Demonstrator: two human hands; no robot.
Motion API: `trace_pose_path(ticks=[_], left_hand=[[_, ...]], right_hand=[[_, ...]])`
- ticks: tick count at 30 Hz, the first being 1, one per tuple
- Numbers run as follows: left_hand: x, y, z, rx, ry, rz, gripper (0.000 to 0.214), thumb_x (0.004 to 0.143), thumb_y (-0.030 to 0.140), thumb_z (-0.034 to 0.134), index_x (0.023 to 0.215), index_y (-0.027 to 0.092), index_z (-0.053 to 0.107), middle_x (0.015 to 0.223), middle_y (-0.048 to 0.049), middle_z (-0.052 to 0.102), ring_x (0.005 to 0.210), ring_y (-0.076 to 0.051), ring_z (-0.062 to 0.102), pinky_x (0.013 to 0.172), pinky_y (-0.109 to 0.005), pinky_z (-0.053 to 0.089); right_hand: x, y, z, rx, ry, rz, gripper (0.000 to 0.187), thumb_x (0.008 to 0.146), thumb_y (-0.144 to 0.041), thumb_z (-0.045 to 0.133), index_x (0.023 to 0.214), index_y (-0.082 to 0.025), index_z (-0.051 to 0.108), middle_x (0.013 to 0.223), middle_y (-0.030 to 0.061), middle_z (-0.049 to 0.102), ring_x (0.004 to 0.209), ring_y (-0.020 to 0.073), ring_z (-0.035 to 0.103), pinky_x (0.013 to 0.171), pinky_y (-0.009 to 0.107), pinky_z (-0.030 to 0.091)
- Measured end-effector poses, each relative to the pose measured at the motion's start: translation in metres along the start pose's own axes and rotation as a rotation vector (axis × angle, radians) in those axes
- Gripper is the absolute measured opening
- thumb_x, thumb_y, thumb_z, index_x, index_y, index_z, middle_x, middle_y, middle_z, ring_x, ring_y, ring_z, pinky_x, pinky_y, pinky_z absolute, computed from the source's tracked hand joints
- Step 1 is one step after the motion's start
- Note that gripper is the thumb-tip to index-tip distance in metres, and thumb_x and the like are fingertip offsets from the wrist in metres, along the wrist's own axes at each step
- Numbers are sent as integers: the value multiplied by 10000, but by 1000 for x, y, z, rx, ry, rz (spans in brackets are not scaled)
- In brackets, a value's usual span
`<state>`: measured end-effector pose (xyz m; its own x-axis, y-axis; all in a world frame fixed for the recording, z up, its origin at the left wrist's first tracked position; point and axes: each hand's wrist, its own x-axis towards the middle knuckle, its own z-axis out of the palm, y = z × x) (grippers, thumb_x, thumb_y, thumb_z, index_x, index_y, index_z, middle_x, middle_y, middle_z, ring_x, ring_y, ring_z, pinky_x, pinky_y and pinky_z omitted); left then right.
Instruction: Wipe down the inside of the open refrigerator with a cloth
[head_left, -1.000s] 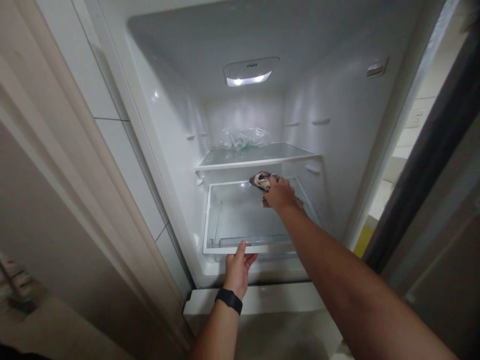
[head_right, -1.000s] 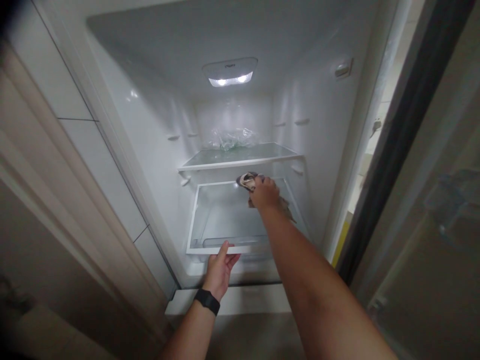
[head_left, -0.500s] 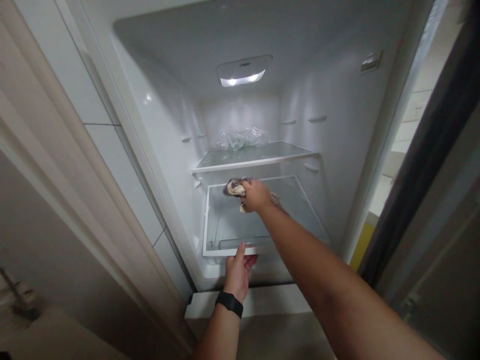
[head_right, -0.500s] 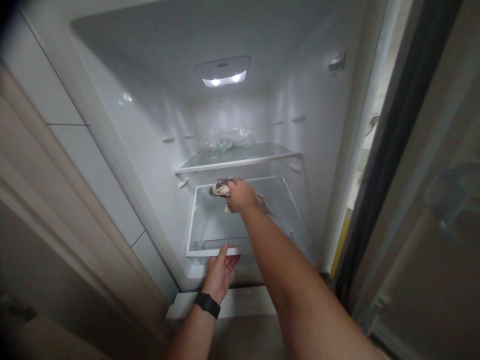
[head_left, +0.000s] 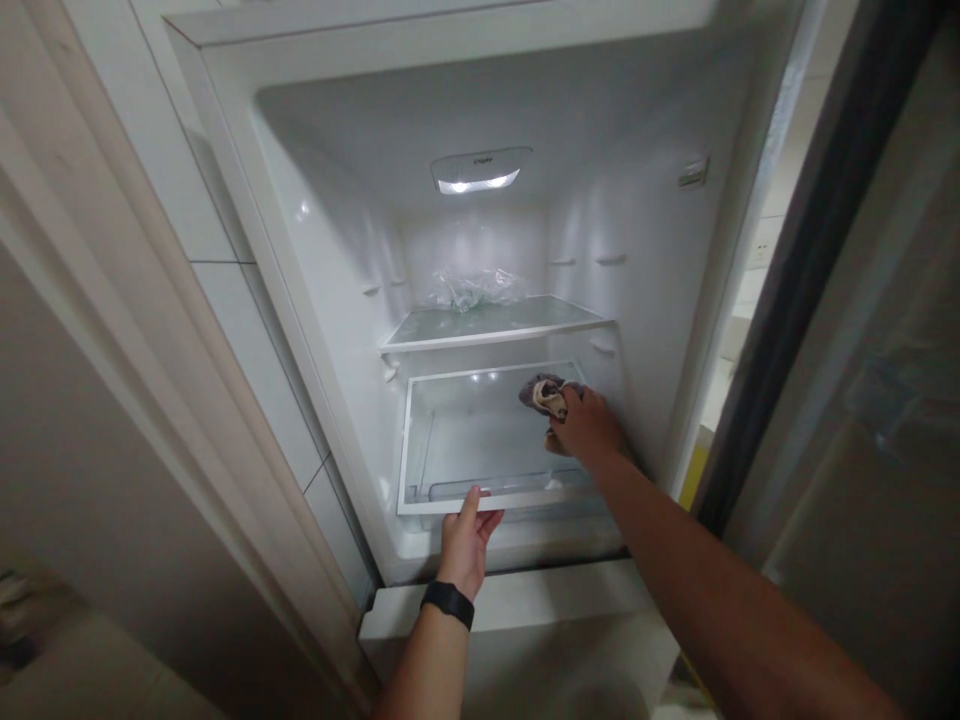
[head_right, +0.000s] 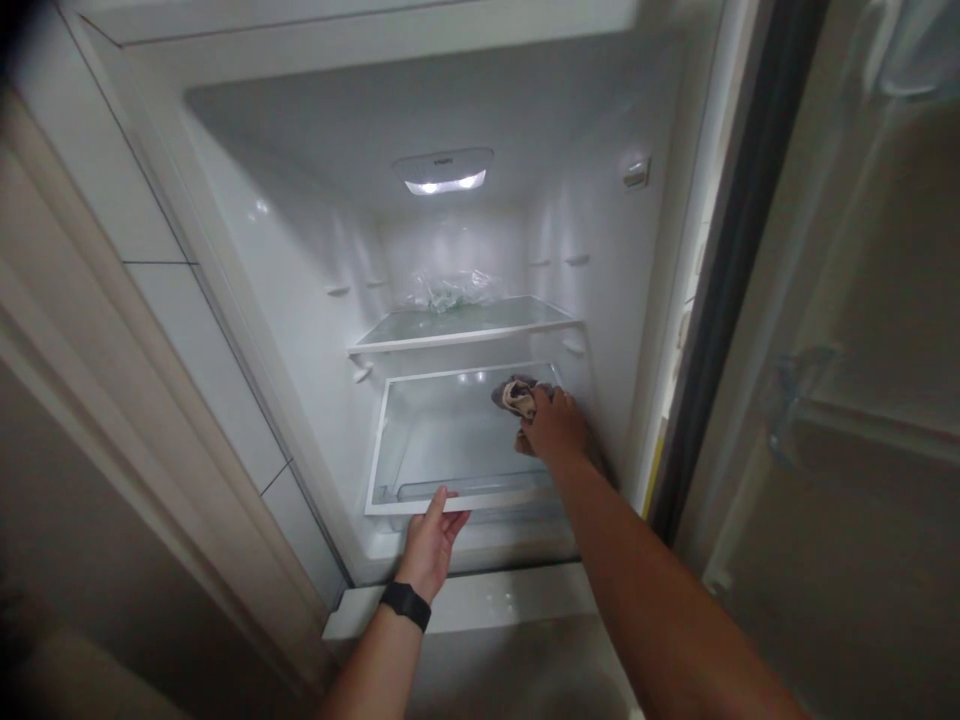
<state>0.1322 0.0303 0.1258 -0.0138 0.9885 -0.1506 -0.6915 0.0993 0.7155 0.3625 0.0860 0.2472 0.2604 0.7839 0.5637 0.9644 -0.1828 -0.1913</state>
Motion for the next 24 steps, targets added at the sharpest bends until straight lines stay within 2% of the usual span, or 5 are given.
trace_pose_path(ticks=[3, 7, 11, 18, 24], left_hand=[[-2, 2, 1, -12, 2, -19, 337, 825, 390, 848, 924, 90, 728, 856, -102, 779, 797, -184, 766, 829, -338, 680], [-5, 5, 3, -26, 14, -42, 286, 868, 362, 809, 923, 92, 730, 861, -99, 778, 789, -173, 762, 830, -334, 679], [-7, 10, 4, -42, 21, -74, 245, 897, 331, 778, 909, 90, 730, 855, -94, 774, 791, -161, 759, 848, -325, 680], [-13, 16, 2, -60, -34, -122, 123, 931, 212, 722, 933, 91, 746, 982, -120, 801, 926, -176, 774, 943, -342, 679], [-14, 16, -3, -37, -93, -97, 123, 916, 158, 730, 1008, 79, 751, 1072, -128, 803, 1016, -186, 772, 1085, -391, 627]], right_hand=[[-27, -3, -2, -32, 12, 42, 488, 885, -415, 708, 1322, -248, 572, 1324, 172, 596, 1223, 343, 554, 891, 420, 497], [-33, -11, -9, -49, -35, 98, 580, 861, -406, 730, 1369, -218, 521, 1319, 188, 608, 1241, 358, 561, 899, 434, 513], [-39, -9, -14, -50, -58, 80, 565, 864, -393, 719, 1368, -225, 525, 1336, 178, 613, 1260, 351, 567, 905, 427, 527], [-82, 7, -8, -53, 5, 26, 523, 865, -353, 717, 1347, -242, 547, 1373, 186, 607, 1284, 357, 540, 940, 446, 528], [-73, 4, -13, -51, -33, 58, 528, 893, -374, 687, 1365, -208, 518, 1358, 186, 597, 1245, 352, 550, 875, 414, 509]])
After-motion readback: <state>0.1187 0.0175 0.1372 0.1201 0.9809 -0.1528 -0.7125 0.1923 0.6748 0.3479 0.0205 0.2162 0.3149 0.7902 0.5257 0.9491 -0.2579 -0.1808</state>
